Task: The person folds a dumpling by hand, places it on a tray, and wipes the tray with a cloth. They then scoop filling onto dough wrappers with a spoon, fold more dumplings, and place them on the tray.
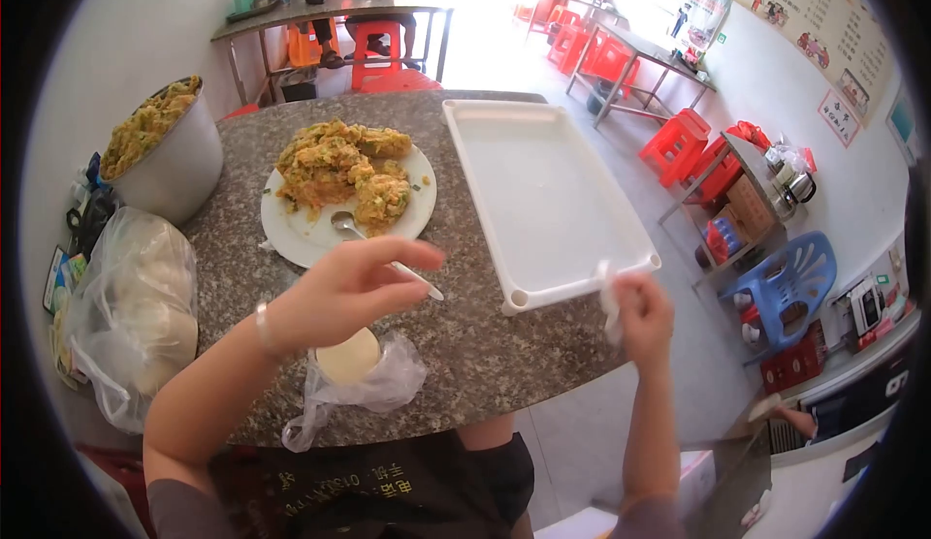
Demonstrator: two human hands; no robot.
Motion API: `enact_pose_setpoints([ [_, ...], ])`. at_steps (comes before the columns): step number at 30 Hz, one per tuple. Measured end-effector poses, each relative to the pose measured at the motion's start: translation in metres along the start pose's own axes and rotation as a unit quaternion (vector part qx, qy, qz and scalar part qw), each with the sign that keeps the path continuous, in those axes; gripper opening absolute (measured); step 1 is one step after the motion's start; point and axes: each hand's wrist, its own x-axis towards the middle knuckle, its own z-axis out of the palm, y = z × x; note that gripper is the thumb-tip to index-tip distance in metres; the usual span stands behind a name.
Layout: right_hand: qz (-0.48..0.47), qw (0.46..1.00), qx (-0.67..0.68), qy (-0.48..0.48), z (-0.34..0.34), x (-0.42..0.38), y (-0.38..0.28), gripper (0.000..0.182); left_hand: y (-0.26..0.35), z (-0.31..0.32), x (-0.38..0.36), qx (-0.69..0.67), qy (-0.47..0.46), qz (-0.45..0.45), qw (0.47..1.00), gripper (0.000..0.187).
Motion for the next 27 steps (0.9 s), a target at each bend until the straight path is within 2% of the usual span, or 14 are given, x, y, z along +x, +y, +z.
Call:
enact_pose_setpoints([
  [2, -0.123, 0.989, 0.037, 0.069, 0.012, 0.039, -0.007, 0.016, -0.005, -0.014, -0.025, 0.089, 0.028, 0.033, 0.995, 0.032],
  [3, -0.125, 0.989, 0.037, 0.071, 0.020, 0.065, 0.000, 0.017, -0.011, -0.021, -0.034, 0.091, 0.027, 0.035, 0.995, 0.032],
  [5, -0.118, 0.990, 0.040, 0.061, 0.039, 0.121, 0.019, 0.019, -0.023, -0.031, -0.050, 0.289, 0.071, 0.105, 0.949, 0.028],
  [6, -0.108, 0.992, 0.042, 0.050, 0.050, 0.149, 0.025, 0.020, -0.026, -0.030, -0.054, 0.293, 0.074, 0.108, 0.947, 0.028],
  [8, -0.160, 0.981, -0.054, 0.100, 0.077, 0.201, 0.039, 0.021, -0.033, -0.027, -0.061, 0.354, 0.070, 0.085, 0.929, 0.028],
  [9, -0.164, 0.980, -0.052, 0.100, 0.091, 0.223, 0.051, 0.021, -0.036, -0.025, -0.063, 0.350, 0.073, 0.070, 0.931, 0.030],
  [11, -0.129, 0.983, -0.085, 0.096, 0.116, 0.255, 0.067, 0.021, -0.046, -0.025, -0.064, 0.369, 0.076, 0.081, 0.923, 0.030],
  [12, -0.134, 0.983, -0.083, 0.096, 0.127, 0.256, 0.067, 0.021, -0.051, -0.027, -0.064, 0.387, 0.075, 0.089, 0.915, 0.031],
  [14, -0.161, 0.963, -0.216, -0.012, 0.149, 0.247, 0.067, 0.022, -0.061, -0.030, -0.066, 0.373, 0.079, 0.087, 0.920, 0.032],
  [17, -0.229, 0.956, -0.174, -0.062, 0.156, 0.236, 0.051, 0.027, -0.071, -0.033, -0.067, 0.372, 0.083, 0.109, 0.918, 0.031],
  [20, -0.163, 0.969, -0.157, -0.095, 0.153, 0.226, 0.033, 0.029, -0.069, -0.031, -0.065, 0.394, 0.098, 0.121, 0.906, 0.030],
  [23, -0.173, 0.968, -0.158, -0.091, 0.162, 0.239, 0.058, 0.027, -0.075, -0.031, -0.067, 0.414, 0.119, 0.142, 0.891, 0.031],
  [25, -0.160, 0.965, -0.181, -0.101, 0.162, 0.241, 0.055, 0.027, -0.080, -0.032, -0.067, 0.386, 0.121, 0.143, 0.903, 0.031],
  [27, -0.197, 0.950, -0.239, -0.048, 0.164, 0.235, 0.051, 0.025, -0.085, -0.031, -0.068, 0.387, 0.135, 0.149, 0.900, 0.031],
])
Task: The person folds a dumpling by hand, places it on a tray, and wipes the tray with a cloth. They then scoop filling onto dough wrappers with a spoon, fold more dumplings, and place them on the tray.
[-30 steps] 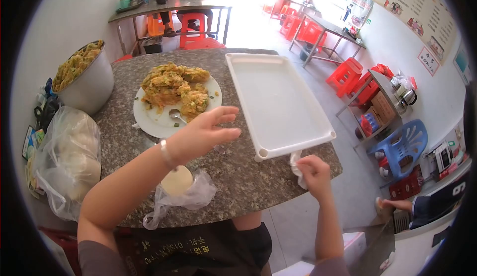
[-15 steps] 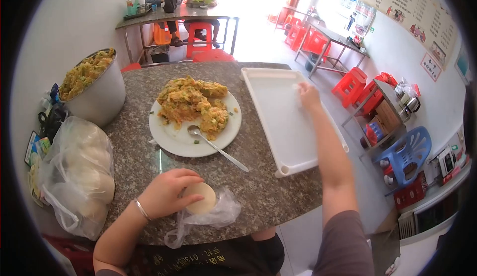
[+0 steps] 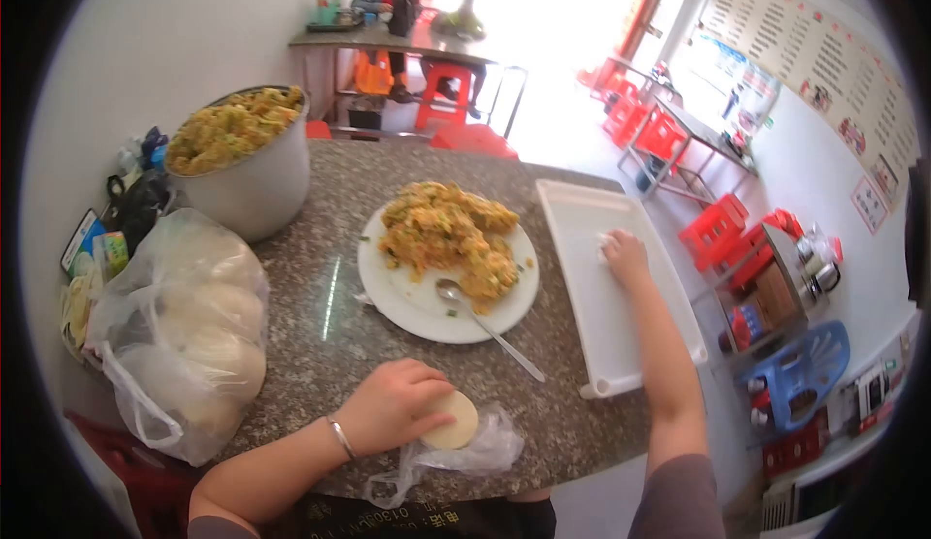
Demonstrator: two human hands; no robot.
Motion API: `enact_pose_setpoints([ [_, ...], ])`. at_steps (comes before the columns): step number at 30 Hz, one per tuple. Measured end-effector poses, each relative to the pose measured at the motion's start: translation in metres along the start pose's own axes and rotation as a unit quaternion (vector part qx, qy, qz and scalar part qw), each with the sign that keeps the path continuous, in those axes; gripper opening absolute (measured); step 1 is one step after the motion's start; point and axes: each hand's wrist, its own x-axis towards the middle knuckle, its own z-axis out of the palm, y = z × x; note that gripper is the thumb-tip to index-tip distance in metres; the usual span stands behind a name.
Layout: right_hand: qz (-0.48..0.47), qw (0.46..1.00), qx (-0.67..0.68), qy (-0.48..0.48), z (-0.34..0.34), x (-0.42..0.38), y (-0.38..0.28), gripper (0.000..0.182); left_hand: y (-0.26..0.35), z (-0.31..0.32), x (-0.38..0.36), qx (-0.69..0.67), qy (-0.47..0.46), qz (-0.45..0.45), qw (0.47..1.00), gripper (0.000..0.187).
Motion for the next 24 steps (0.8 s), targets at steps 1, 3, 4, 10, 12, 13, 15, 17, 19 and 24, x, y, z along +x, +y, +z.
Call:
enact_pose_setpoints([
  [1, -0.004, 1.000, 0.000, 0.004, 0.001, 0.001, 0.002, 0.025, -0.001, 0.003, -0.001, -0.012, 0.001, 0.007, 1.000, 0.030],
  [3, -0.015, 1.000, 0.002, 0.009, -0.004, 0.007, 0.010, 0.026, 0.000, 0.004, -0.002, -0.003, 0.013, 0.007, 1.000, 0.030],
  [4, -0.010, 0.999, 0.027, -0.024, -0.013, 0.011, 0.011, 0.025, 0.003, 0.002, -0.002, 0.021, 0.026, -0.003, 0.999, 0.030],
  [10, 0.002, 0.975, 0.221, 0.038, -0.132, -0.046, -0.053, 0.016, 0.003, 0.002, -0.006, 0.041, 0.029, -0.044, 0.998, 0.028],
  [12, 0.034, 0.975, 0.200, 0.096, -0.160, -0.102, -0.052, 0.018, 0.006, 0.001, -0.007, 0.039, 0.033, -0.053, 0.997, 0.027],
  [13, 0.038, 0.972, 0.195, 0.123, -0.171, -0.134, -0.054, 0.019, 0.007, 0.000, -0.007, 0.043, 0.030, -0.056, 0.997, 0.027],
  [15, 0.093, 0.954, 0.211, 0.191, -0.173, -0.193, -0.047, 0.021, 0.009, 0.002, -0.008, 0.043, 0.026, -0.067, 0.996, 0.026],
  [17, 0.145, 0.941, 0.228, 0.202, -0.160, -0.232, -0.041, 0.023, 0.009, 0.003, -0.009, 0.056, 0.045, -0.041, 0.997, 0.027],
  [19, 0.114, 0.986, 0.061, 0.106, -0.137, -0.260, -0.037, 0.032, 0.011, 0.002, -0.006, 0.039, 0.046, -0.057, 0.997, 0.028],
  [24, 0.181, 0.955, 0.212, 0.099, -0.113, -0.263, -0.026, 0.050, 0.010, -0.001, -0.004, -0.001, 0.047, -0.074, 0.996, 0.027],
])
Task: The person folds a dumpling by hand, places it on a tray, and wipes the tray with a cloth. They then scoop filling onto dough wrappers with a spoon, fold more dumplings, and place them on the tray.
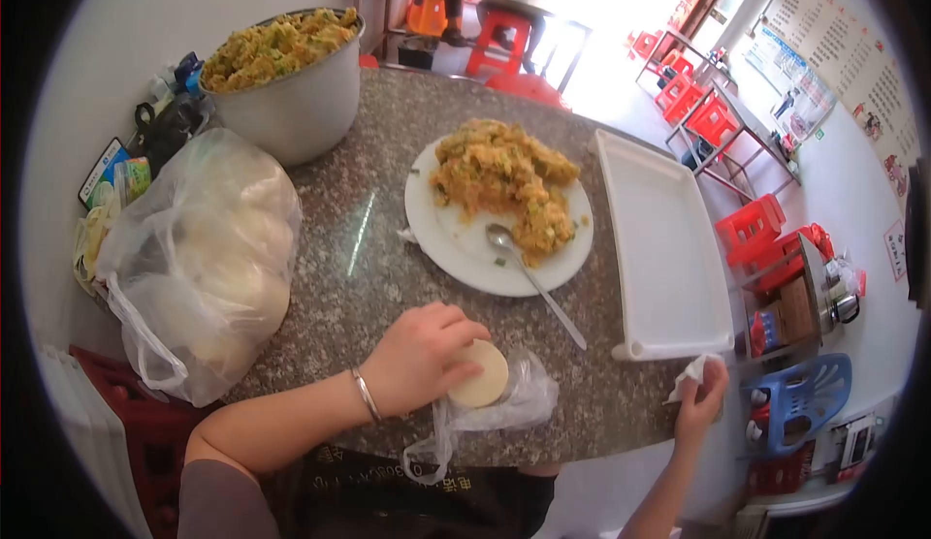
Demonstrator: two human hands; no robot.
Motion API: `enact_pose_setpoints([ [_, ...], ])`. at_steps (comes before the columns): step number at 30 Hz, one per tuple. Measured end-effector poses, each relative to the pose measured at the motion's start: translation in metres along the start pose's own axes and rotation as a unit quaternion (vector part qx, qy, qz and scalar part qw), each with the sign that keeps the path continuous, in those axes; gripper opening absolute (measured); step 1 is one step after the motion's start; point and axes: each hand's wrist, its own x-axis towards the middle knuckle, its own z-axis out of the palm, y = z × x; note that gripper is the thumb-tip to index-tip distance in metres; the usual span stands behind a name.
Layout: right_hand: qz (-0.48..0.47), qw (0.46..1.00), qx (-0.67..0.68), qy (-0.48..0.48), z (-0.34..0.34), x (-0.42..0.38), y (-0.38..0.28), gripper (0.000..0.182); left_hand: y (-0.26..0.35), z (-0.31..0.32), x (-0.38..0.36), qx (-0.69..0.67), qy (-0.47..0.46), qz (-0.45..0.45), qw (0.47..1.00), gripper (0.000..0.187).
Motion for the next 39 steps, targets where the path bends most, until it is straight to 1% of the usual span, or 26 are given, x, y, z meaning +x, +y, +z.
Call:
enact_pose_setpoints([
  [2, 0.000, 1.000, 0.026, 0.010, -0.002, 0.003, 0.004, 0.053, -0.004, 0.000, 0.000, 0.004, 0.007, 0.001, 1.000, 0.024],
  [4, -0.070, 0.996, -0.052, -0.026, -0.003, 0.008, 0.004, 0.054, -0.007, 0.001, -0.001, 0.011, 0.026, -0.007, 1.000, 0.015],
  [5, -0.072, 0.996, -0.053, -0.030, -0.002, 0.011, 0.002, 0.054, -0.008, 0.000, -0.001, 0.009, 0.028, -0.011, 1.000, 0.015],
  [7, 0.002, 0.992, -0.078, -0.097, 0.002, 0.020, -0.009, 0.056, -0.010, 0.000, -0.001, 0.018, 0.019, -0.010, 1.000, 0.011],
  [8, -0.039, 0.993, -0.074, -0.081, 0.008, 0.023, -0.020, 0.055, -0.010, 0.000, -0.001, 0.015, 0.017, -0.011, 1.000, 0.011],
  [11, -0.029, 0.989, -0.129, -0.062, 0.019, 0.036, -0.021, 0.056, -0.009, -0.001, 0.001, 0.020, 0.013, 0.017, 1.000, 0.008],
  [13, -0.047, 0.988, -0.144, -0.043, 0.026, 0.041, -0.013, 0.056, -0.007, 0.001, 0.002, -0.057, 0.035, 0.045, 0.997, 0.005],
  [14, -0.060, 0.986, -0.153, -0.030, 0.028, 0.045, -0.006, 0.057, -0.002, -0.001, 0.003, -0.060, 0.036, 0.044, 0.997, 0.005],
  [16, -0.076, 0.984, -0.162, -0.019, 0.027, 0.046, -0.006, 0.058, 0.010, -0.007, 0.003, -0.175, 0.048, 0.067, 0.981, 0.005],
  [17, -0.072, 0.982, -0.177, 0.004, 0.025, 0.044, -0.011, 0.059, 0.011, -0.008, 0.003, -0.175, 0.052, 0.065, 0.981, 0.005],
  [19, -0.072, 0.979, -0.191, 0.021, 0.020, 0.038, -0.016, 0.061, 0.010, -0.010, 0.002, -0.251, 0.065, 0.049, 0.964, 0.002],
  [20, -0.073, 0.981, -0.166, 0.065, 0.018, 0.033, -0.016, 0.063, 0.011, -0.009, 0.001, -0.252, 0.069, 0.045, 0.964, 0.002],
  [21, -0.073, 0.981, -0.141, 0.109, 0.017, 0.031, -0.022, 0.065, 0.011, -0.008, 0.000, -0.385, 0.076, -0.067, 0.917, 0.005],
  [22, -0.072, 0.982, -0.112, 0.136, 0.017, 0.027, -0.032, 0.057, 0.011, -0.007, 0.000, -0.507, 0.080, -0.175, 0.840, 0.009],
  [23, -0.074, 0.982, -0.113, 0.135, 0.022, 0.026, -0.050, 0.057, 0.009, -0.007, 0.001, -0.508, 0.081, -0.175, 0.839, 0.009],
  [24, -0.075, 0.991, 0.009, 0.107, 0.032, 0.027, -0.073, 0.052, 0.005, -0.007, 0.003, -0.546, 0.089, -0.219, 0.804, 0.012],
  [25, -0.072, 0.986, 0.131, 0.079, 0.043, 0.026, -0.095, 0.048, 0.001, -0.008, 0.004, -0.580, 0.093, -0.262, 0.766, 0.014],
  [26, -0.067, 0.992, 0.108, 0.019, 0.054, 0.021, -0.115, 0.045, -0.003, -0.010, 0.003, -0.641, 0.071, -0.296, 0.704, 0.019],
  [27, -0.063, 0.993, 0.086, -0.041, 0.067, 0.018, -0.134, 0.043, -0.003, -0.010, 0.004, -0.640, 0.065, -0.296, 0.706, 0.019],
  [29, -0.175, 0.968, 0.007, -0.181, 0.101, 0.020, -0.171, 0.043, -0.004, -0.012, 0.006, -0.697, 0.077, -0.325, 0.634, 0.028],
  [31, -0.190, 0.946, -0.017, -0.261, 0.127, 0.019, -0.189, 0.042, -0.003, -0.014, 0.006, -0.705, 0.076, -0.315, 0.630, 0.030],
  [32, -0.191, 0.946, -0.016, -0.260, 0.139, 0.023, -0.188, 0.042, -0.004, -0.015, 0.006, -0.715, 0.076, -0.307, 0.623, 0.031],
  [34, -0.272, 0.912, -0.052, -0.301, 0.157, 0.029, -0.179, 0.039, -0.007, -0.016, 0.006, -0.726, 0.057, -0.294, 0.619, 0.031],
  [36, -0.261, 0.920, -0.062, -0.287, 0.152, 0.029, -0.183, 0.037, -0.010, -0.015, 0.005, -0.739, 0.037, -0.283, 0.611, 0.031],
  [38, -0.251, 0.925, -0.073, -0.276, 0.140, 0.029, -0.190, 0.035, -0.012, -0.012, 0.001, -0.783, 0.032, -0.268, 0.561, 0.025],
  [39, -0.215, 0.946, -0.078, -0.230, 0.131, 0.028, -0.192, 0.035, -0.012, -0.012, 0.001, -0.786, 0.033, -0.269, 0.556, 0.025],
])
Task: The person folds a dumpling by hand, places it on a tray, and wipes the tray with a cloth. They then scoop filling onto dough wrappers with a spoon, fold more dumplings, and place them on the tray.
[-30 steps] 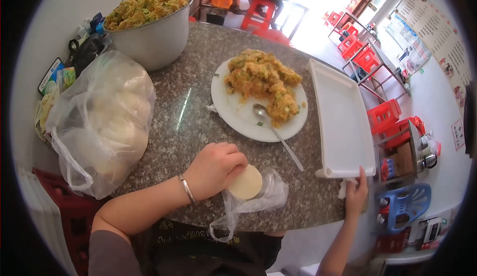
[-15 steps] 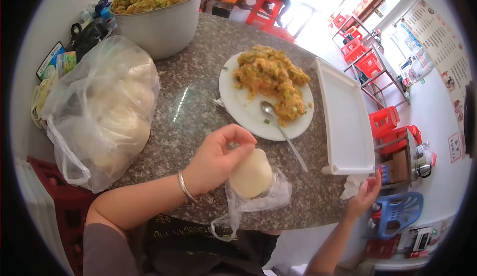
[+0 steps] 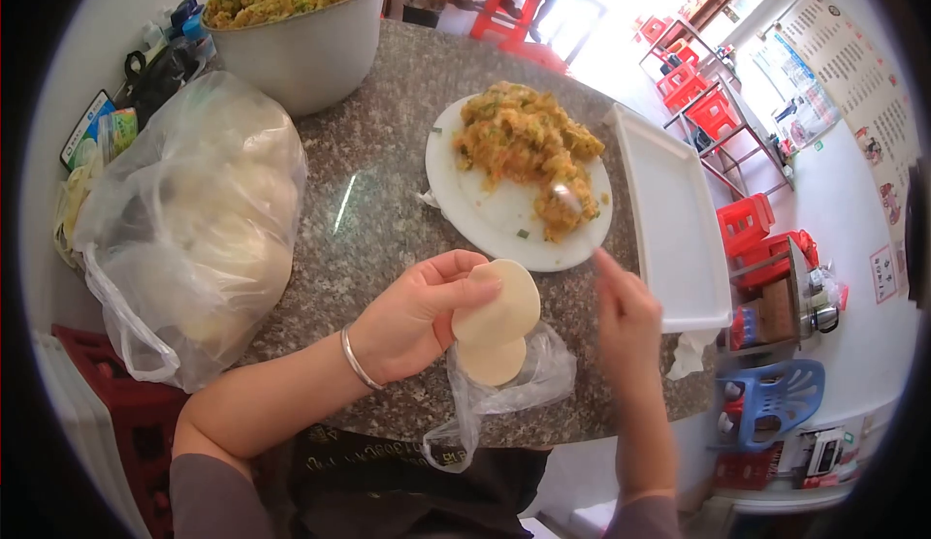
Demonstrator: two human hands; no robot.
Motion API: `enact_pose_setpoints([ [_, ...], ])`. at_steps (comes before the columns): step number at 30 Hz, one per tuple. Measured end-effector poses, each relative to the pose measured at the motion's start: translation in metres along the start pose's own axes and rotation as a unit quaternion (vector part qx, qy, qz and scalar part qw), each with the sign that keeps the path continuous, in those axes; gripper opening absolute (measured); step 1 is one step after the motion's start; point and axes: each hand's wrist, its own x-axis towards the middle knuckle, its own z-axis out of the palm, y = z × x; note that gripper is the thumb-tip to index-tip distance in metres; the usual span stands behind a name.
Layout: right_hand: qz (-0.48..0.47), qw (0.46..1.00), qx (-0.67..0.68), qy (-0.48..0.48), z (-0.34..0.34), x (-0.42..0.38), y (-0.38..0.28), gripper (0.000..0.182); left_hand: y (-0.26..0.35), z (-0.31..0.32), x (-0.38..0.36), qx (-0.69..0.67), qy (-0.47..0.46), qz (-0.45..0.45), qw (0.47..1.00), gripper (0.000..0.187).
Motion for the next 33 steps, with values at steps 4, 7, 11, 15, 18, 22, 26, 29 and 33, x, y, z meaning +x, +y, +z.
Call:
enact_pose_setpoints([
  [4, -0.016, 0.999, -0.031, 0.030, 0.010, -0.020, 0.017, 0.036, 0.000, 0.011, -0.007, -0.018, 0.014, -0.023, 0.999, 0.021],
  [7, -0.009, 0.999, -0.043, 0.001, 0.013, -0.023, 0.014, 0.033, -0.002, 0.012, -0.004, 0.015, 0.042, -0.028, 0.999, 0.023],
  [11, -0.008, 0.999, 0.020, -0.039, 0.012, -0.013, 0.008, 0.030, -0.005, 0.005, 0.000, 0.067, 0.057, -0.015, 0.996, 0.032],
  [15, 0.021, 0.993, 0.095, -0.067, 0.006, -0.010, -0.001, 0.029, -0.005, -0.003, 0.003, 0.055, 0.059, -0.016, 0.997, 0.035],
  [18, 0.042, 0.991, 0.104, -0.076, 0.008, -0.009, -0.004, 0.029, -0.004, -0.002, 0.004, 0.044, 0.046, -0.030, 0.998, 0.038],
  [22, -0.007, 0.992, 0.106, -0.068, 0.017, -0.018, -0.005, 0.031, 0.001, 0.005, 0.007, -0.049, 0.036, 0.002, 0.998, 0.044],
  [26, -0.051, 0.987, 0.090, -0.123, 0.011, -0.024, -0.019, 0.036, 0.002, 0.003, 0.009, -0.115, -0.004, 0.037, 0.993, 0.046],
  [29, -0.038, 0.983, 0.111, -0.138, 0.008, -0.027, -0.017, 0.035, 0.004, 0.011, 0.007, -0.058, 0.049, 0.061, 0.995, 0.046],
  [33, -0.019, 0.988, 0.136, -0.066, 0.016, -0.028, -0.005, 0.032, 0.004, 0.006, 0.008, -0.058, 0.042, 0.058, 0.996, 0.047],
])
